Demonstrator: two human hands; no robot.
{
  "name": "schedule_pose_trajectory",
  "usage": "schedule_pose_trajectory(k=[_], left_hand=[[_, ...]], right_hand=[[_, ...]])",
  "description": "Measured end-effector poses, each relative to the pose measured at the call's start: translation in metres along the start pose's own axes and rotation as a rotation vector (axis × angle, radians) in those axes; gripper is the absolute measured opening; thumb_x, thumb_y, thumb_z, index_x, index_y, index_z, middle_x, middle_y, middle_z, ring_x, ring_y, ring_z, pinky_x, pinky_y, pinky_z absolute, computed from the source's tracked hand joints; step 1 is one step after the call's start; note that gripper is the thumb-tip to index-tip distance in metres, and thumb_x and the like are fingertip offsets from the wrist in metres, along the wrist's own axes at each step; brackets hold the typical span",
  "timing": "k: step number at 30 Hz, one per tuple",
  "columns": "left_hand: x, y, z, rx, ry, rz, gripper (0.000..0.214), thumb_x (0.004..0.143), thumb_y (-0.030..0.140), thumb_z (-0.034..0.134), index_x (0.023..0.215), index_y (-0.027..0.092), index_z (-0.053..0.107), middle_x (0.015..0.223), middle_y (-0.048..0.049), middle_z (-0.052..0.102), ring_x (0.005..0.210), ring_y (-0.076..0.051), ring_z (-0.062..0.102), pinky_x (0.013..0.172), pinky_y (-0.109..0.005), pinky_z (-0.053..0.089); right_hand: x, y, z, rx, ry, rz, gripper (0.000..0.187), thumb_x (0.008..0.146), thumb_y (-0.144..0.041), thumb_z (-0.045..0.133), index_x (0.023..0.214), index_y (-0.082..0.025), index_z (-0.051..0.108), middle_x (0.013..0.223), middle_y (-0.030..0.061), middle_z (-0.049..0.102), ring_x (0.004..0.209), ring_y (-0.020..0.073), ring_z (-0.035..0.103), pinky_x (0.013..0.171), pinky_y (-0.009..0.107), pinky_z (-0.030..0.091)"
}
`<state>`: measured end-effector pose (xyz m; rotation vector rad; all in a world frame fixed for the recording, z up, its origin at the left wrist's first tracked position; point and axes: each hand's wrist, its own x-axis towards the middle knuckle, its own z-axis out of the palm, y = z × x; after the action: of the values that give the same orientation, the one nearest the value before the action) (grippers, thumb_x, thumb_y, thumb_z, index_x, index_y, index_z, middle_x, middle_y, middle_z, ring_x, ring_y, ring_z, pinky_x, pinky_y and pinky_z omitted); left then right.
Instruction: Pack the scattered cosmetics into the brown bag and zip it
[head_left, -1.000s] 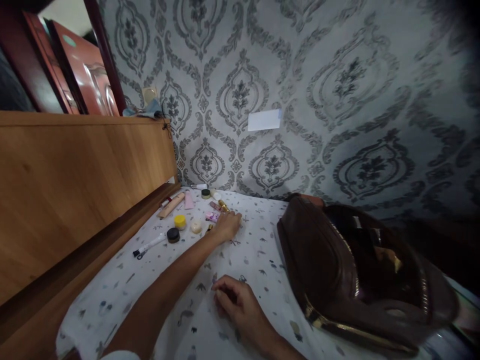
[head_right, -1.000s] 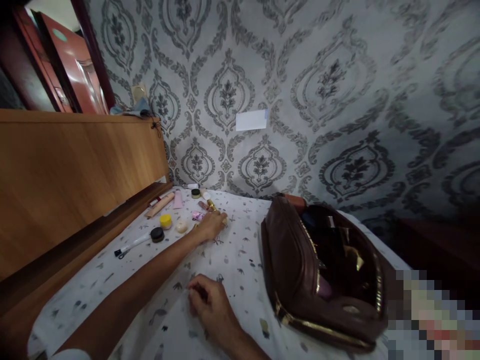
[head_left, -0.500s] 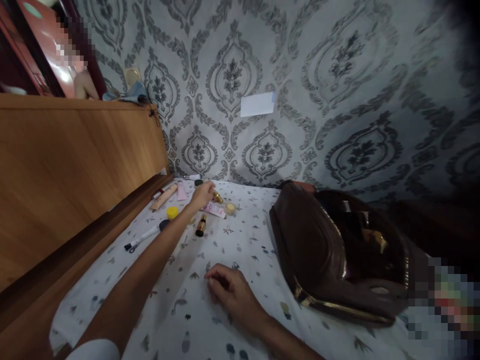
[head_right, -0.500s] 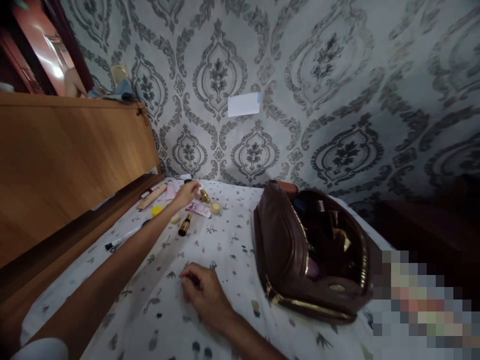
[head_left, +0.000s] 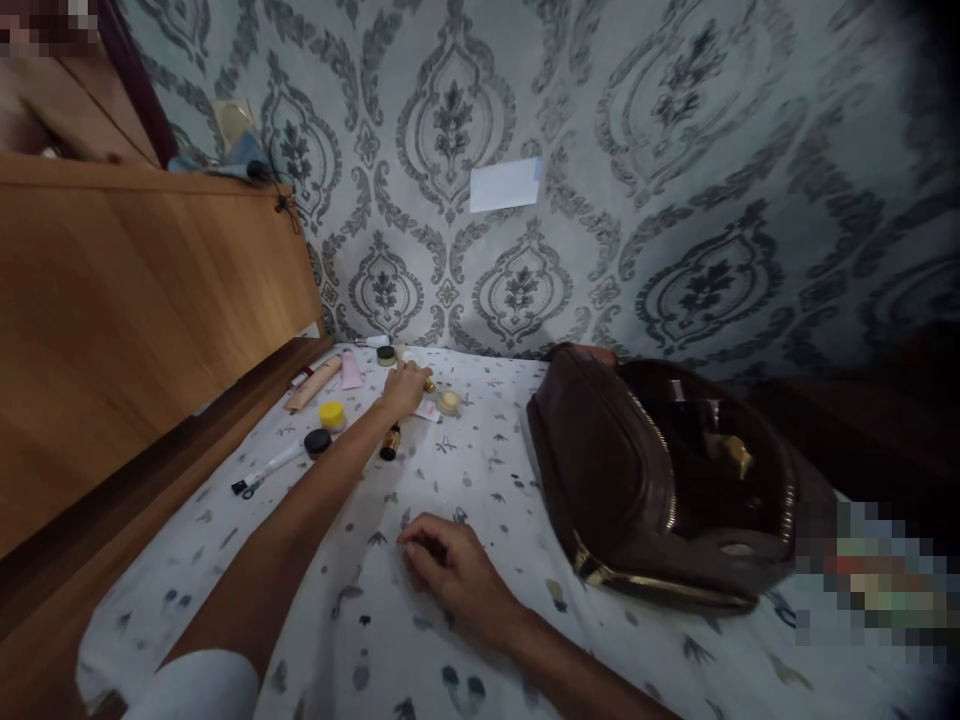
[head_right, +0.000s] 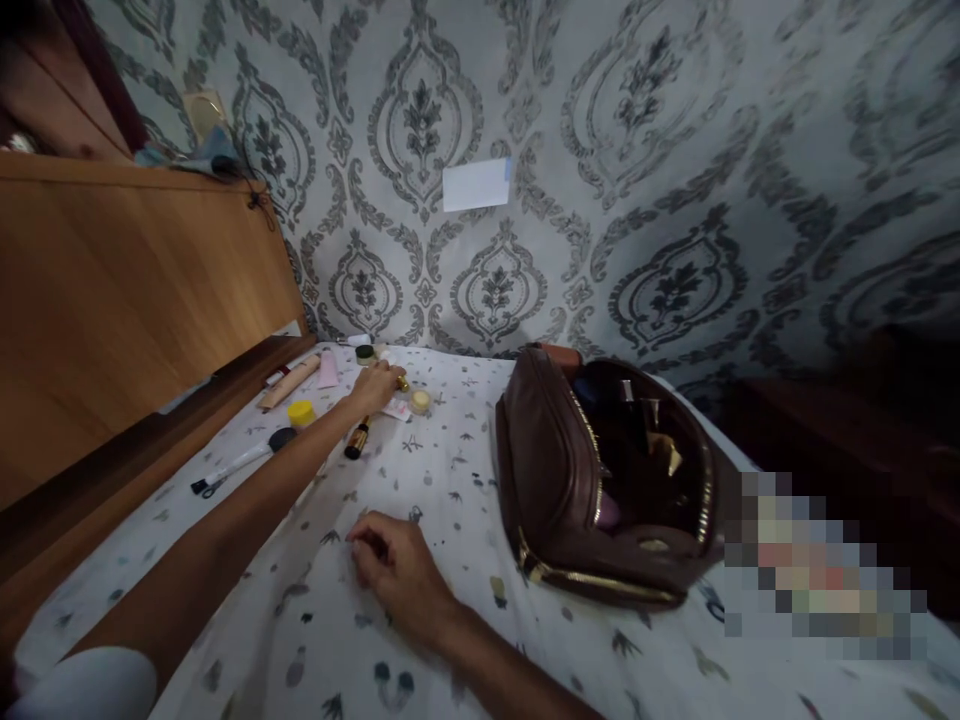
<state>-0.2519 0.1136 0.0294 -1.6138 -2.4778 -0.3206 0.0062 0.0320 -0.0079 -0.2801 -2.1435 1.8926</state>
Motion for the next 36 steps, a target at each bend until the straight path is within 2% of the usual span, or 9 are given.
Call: schedule_pose_trajectory(k=[4, 9, 17, 19, 23, 28, 30, 32, 36], left_hand=[[0.013, 0.008, 0.007, 0.024, -0.035, 0.057, 0.029, 0.089, 0.008, 0.047, 0.101, 0.018, 0.072, 0.117, -0.0163, 0.058, 0.118, -0.031, 0.047, 0.096, -0.045, 0.039], [0.021, 0.008, 0.006, -0.02, -0.032, 0.101, 0.024, 0.087, 0.007, 0.05, 0.088, 0.018, 0.071, 0.115, -0.0148, 0.061, 0.117, -0.029, 0.048, 0.094, -0.041, 0.04], [0.005, -0.011, -0.024, -0.275, 0.17, -0.039, 0.016, 0.092, 0.025, 0.049, 0.1, 0.019, 0.062, 0.11, -0.0091, 0.063, 0.103, -0.023, 0.058, 0.086, -0.034, 0.045], [-0.006, -0.016, -0.031, -0.373, 0.168, -0.056, 0.019, 0.094, 0.029, 0.045, 0.099, 0.018, 0.059, 0.101, -0.007, 0.065, 0.095, -0.021, 0.062, 0.079, -0.03, 0.048], [-0.042, -0.02, -0.035, -0.56, 0.025, -0.02, 0.021, 0.092, 0.033, 0.043, 0.09, 0.016, 0.057, 0.08, -0.003, 0.067, 0.07, -0.016, 0.065, 0.056, -0.024, 0.047], [-0.095, -0.026, -0.041, -0.653, -0.107, 0.038, 0.016, 0.085, 0.034, 0.052, 0.085, 0.018, 0.056, 0.067, 0.0029, 0.062, 0.059, -0.013, 0.059, 0.054, -0.022, 0.044], [-0.111, -0.031, -0.047, -0.581, -0.165, 0.039, 0.018, 0.087, 0.036, 0.049, 0.087, 0.019, 0.057, 0.068, 0.0029, 0.062, 0.061, -0.014, 0.058, 0.055, -0.023, 0.042], [-0.122, -0.036, -0.052, -0.394, -0.246, 0.019, 0.018, 0.087, 0.036, 0.049, 0.089, 0.02, 0.057, 0.072, 0.0024, 0.063, 0.066, -0.015, 0.058, 0.057, -0.023, 0.041], [-0.132, -0.041, -0.058, -0.103, -0.337, -0.052, 0.015, 0.08, 0.035, 0.057, 0.087, 0.022, 0.056, 0.074, 0.0016, 0.063, 0.07, -0.019, 0.059, 0.057, -0.025, 0.037]], right_hand=[[0.0, -0.001, 0.0, 0.012, 0.011, 0.012, 0.01, 0.082, -0.022, 0.052, 0.083, -0.018, 0.061, 0.058, -0.0039, 0.053, 0.056, 0.0112, 0.049, 0.054, 0.022, 0.035], [-0.001, -0.004, -0.002, -0.007, 0.016, 0.018, 0.01, 0.083, -0.02, 0.052, 0.081, -0.018, 0.061, 0.057, -0.0047, 0.053, 0.054, 0.0101, 0.047, 0.054, 0.021, 0.036], [0.0, -0.003, -0.002, -0.003, 0.014, -0.005, 0.011, 0.083, -0.021, 0.051, 0.082, -0.018, 0.062, 0.057, -0.0045, 0.053, 0.055, 0.0106, 0.047, 0.053, 0.021, 0.035], [0.0, -0.002, -0.002, -0.012, 0.018, -0.009, 0.011, 0.083, -0.021, 0.052, 0.083, -0.018, 0.062, 0.058, -0.0044, 0.054, 0.055, 0.0106, 0.046, 0.054, 0.022, 0.035], [0.001, 0.0, -0.001, -0.027, 0.017, -0.014, 0.011, 0.083, -0.021, 0.052, 0.084, -0.018, 0.062, 0.058, -0.0047, 0.053, 0.054, 0.0106, 0.046, 0.054, 0.022, 0.035], [0.001, 0.002, -0.001, -0.017, 0.013, -0.001, 0.01, 0.083, -0.022, 0.053, 0.083, -0.018, 0.062, 0.059, -0.0043, 0.053, 0.057, 0.0117, 0.05, 0.055, 0.022, 0.036], [0.001, 0.001, -0.001, -0.01, 0.004, 0.008, 0.01, 0.083, -0.023, 0.053, 0.084, -0.019, 0.062, 0.059, -0.0041, 0.054, 0.057, 0.0119, 0.05, 0.055, 0.022, 0.036], [0.001, 0.0, -0.002, -0.008, 0.002, 0.002, 0.01, 0.083, -0.025, 0.054, 0.083, -0.019, 0.062, 0.06, -0.004, 0.054, 0.057, 0.012, 0.05, 0.055, 0.023, 0.037], [0.001, -0.001, -0.002, 0.001, -0.003, 0.003, 0.011, 0.084, -0.027, 0.054, 0.083, -0.019, 0.061, 0.061, -0.0043, 0.052, 0.056, 0.0117, 0.05, 0.054, 0.023, 0.037]])
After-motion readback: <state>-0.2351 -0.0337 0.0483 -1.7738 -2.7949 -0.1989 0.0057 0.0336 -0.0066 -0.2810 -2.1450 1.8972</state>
